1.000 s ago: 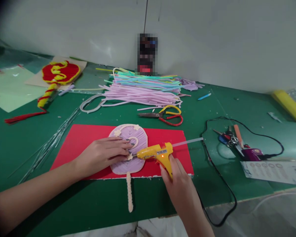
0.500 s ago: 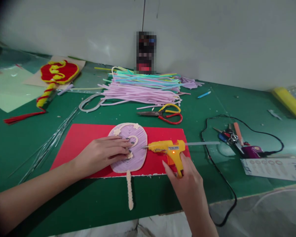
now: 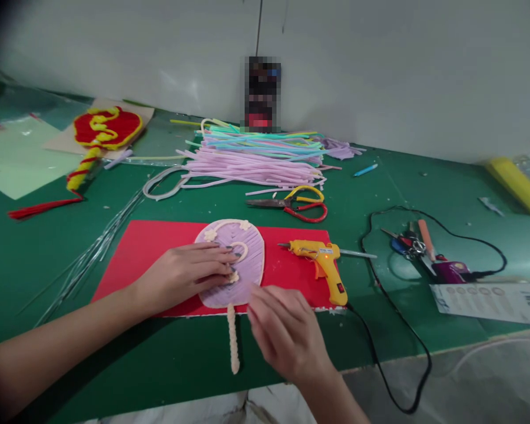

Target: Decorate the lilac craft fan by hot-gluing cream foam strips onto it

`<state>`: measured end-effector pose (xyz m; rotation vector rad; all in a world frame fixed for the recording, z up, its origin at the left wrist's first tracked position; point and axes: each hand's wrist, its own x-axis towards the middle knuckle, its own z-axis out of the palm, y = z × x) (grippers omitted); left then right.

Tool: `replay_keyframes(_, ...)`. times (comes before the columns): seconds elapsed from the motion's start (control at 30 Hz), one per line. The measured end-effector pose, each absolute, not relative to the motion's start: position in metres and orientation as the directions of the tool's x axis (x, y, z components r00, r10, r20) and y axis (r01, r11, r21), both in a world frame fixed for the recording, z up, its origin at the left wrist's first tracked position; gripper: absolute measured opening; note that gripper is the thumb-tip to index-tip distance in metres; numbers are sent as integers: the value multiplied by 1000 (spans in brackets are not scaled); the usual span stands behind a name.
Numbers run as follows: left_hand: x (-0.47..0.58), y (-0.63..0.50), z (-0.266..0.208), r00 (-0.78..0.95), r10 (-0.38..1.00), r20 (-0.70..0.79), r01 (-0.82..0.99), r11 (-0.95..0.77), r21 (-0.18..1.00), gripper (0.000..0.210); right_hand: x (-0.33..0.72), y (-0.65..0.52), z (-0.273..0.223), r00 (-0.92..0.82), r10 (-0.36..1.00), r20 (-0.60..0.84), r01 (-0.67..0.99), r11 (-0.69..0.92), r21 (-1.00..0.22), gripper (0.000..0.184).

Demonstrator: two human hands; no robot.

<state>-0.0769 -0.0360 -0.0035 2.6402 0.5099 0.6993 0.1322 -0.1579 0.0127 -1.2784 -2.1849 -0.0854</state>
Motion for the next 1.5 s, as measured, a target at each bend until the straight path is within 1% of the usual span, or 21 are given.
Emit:
replay_keyframes(0.03,-77,-36,-4,812,427,399,249,-870,425,19,126,-157,12,-394,772,498,790,562,-245,28)
replay_keyframes(0.1,-77,-36,-6,814,422,399,246,-873,420,18,119,-154,9,-417,785,459,789,563,-246,25)
replay_keyframes(0.27,-78,-36,-7,820,409,401,240,-880,409,18,115,-145,6,-411,833,372,832,509,-221,20)
replay_keyframes(0.4,-79,-34,-5,821,398,410,227,-885,406,17,115,-144,6,-414,841,349,839,501,-212,19)
replay_keyframes(0.53,-79,-33,-1,836,397,378,233,-882,411,18,115,-143,5,-412,842,347,829,505,-240,20)
replay_keyframes(0.63,-80,-33,3,822,459,337,297,-851,434,25,116,-142,3,-414,841,348,821,510,-257,21)
replay_keyframes(0.77,-81,-33,4,802,521,292,348,-805,480,32,116,-141,2,-438,830,347,812,530,-244,23)
replay_keyframes(0.93,-81,-33,4,805,529,269,354,-791,499,30,116,-139,-1,-436,822,366,818,532,-221,23)
replay_keyframes(1.03,-81,-33,4,805,531,264,355,-788,503,31,117,-141,-1,-427,821,378,812,533,-241,24)
replay_keyframes(1.13,-81,-32,4,801,539,260,361,-781,509,31,119,-143,-2,-398,802,445,793,545,-272,28)
replay_keyframes(1.2,-80,-32,3,798,543,262,362,-779,511,31,119,-145,-2,-381,789,482,792,547,-270,31)
replay_keyframes(1.3,-80,-32,2,795,534,288,347,-789,507,30,118,-146,-2,-400,795,456,798,547,-253,33)
replay_keyframes(1.37,-80,-33,1,793,524,310,332,-799,501,28,118,-145,-2,-399,804,441,795,543,-270,34)
replay_keyframes(1.5,-81,-33,0,792,518,325,324,-806,495,25,119,-145,-6,-286,827,485,815,476,-331,40)
